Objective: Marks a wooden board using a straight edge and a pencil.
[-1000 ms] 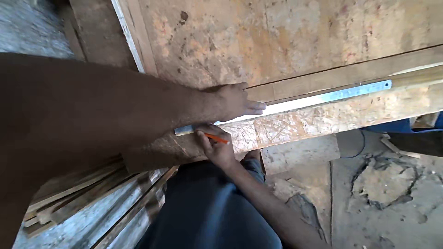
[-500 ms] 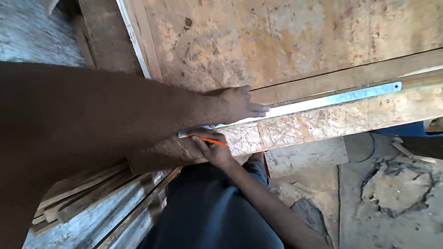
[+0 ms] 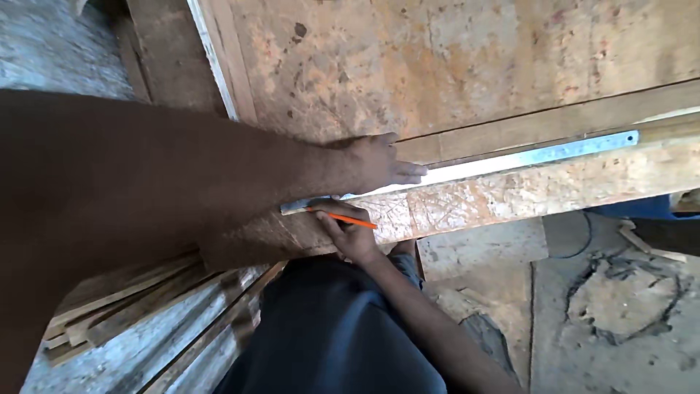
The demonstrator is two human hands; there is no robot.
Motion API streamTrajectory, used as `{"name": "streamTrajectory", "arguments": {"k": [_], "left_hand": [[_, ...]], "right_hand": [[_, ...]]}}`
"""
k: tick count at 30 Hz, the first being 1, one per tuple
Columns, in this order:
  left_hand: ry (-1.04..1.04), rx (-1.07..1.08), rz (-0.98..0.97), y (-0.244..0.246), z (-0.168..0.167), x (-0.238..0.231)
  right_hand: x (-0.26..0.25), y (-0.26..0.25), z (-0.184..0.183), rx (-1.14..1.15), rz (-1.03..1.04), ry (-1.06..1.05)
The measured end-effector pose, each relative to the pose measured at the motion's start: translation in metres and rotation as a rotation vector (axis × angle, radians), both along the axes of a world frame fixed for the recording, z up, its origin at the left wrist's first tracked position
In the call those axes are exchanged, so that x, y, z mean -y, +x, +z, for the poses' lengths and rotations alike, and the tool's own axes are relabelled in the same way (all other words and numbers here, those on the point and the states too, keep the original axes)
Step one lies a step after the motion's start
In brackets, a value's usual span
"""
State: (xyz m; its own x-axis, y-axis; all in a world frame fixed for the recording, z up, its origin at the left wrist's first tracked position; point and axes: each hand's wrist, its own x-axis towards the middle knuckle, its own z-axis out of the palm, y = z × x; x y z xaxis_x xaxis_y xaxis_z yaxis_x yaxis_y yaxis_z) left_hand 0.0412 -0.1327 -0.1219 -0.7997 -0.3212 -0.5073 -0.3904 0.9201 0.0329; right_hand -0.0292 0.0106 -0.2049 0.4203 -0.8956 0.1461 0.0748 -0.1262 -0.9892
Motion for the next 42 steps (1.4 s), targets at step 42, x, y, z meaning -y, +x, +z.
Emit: {"name": "streamTrajectory", "arguments": {"k": [42], "left_hand": [[0.18,-0.104,0.257,-0.018,0.043,-0.009]], "right_hand": [[0.129,-0.318,0.054,-0.952,-0.21,-0.272]]}}
